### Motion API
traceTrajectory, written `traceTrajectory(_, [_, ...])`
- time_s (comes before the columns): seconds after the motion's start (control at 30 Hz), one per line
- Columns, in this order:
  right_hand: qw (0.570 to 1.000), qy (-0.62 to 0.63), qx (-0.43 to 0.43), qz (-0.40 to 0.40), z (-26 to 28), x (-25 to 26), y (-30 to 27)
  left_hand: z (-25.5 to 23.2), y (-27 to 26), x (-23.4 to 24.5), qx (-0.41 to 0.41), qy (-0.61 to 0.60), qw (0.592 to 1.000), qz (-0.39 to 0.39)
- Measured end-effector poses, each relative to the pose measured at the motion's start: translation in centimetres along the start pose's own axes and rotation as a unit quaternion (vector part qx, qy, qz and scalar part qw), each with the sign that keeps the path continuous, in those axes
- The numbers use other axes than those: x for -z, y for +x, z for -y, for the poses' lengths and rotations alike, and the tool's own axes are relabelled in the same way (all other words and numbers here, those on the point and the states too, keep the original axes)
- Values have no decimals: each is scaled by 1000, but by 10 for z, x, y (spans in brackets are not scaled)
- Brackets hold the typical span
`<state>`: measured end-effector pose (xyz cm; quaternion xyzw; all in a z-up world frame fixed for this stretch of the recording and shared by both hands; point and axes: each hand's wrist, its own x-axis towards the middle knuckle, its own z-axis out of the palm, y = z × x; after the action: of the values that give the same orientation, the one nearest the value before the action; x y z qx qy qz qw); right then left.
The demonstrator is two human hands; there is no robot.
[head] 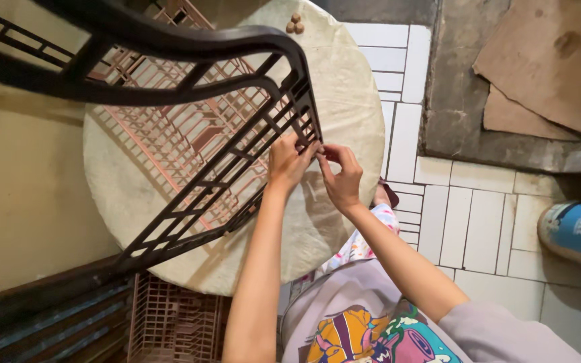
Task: The person assembles a wire rack by attaching black side frames to a pink basket on a round table. They align the parts, insert small wooden knobs into the frame holes, and secure the sides to the basket. The person briefly walks to the sink to retrieve more knobs before returning to finish the assembly.
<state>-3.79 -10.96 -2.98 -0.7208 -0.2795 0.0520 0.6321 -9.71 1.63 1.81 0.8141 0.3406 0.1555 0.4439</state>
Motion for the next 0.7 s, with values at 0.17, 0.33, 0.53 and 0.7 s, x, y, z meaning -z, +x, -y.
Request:
traceTrajectory(0.17, [999,-30,13,-16,-16,-11,-7,7,5,1,-15,9,1000,1])
traceTrajectory(0.33, [926,271,-261,36,-51,-19,0,9,4,1,-38,23,999,-9])
traceTrajectory(0.53, [975,-24,-184,125,-28,-11,12,5,4,3,-46,28,999,3])
traceTrajectory(0.7, [979,-176,28,100,1,1,4,3,4,5,-24,9,1000,12])
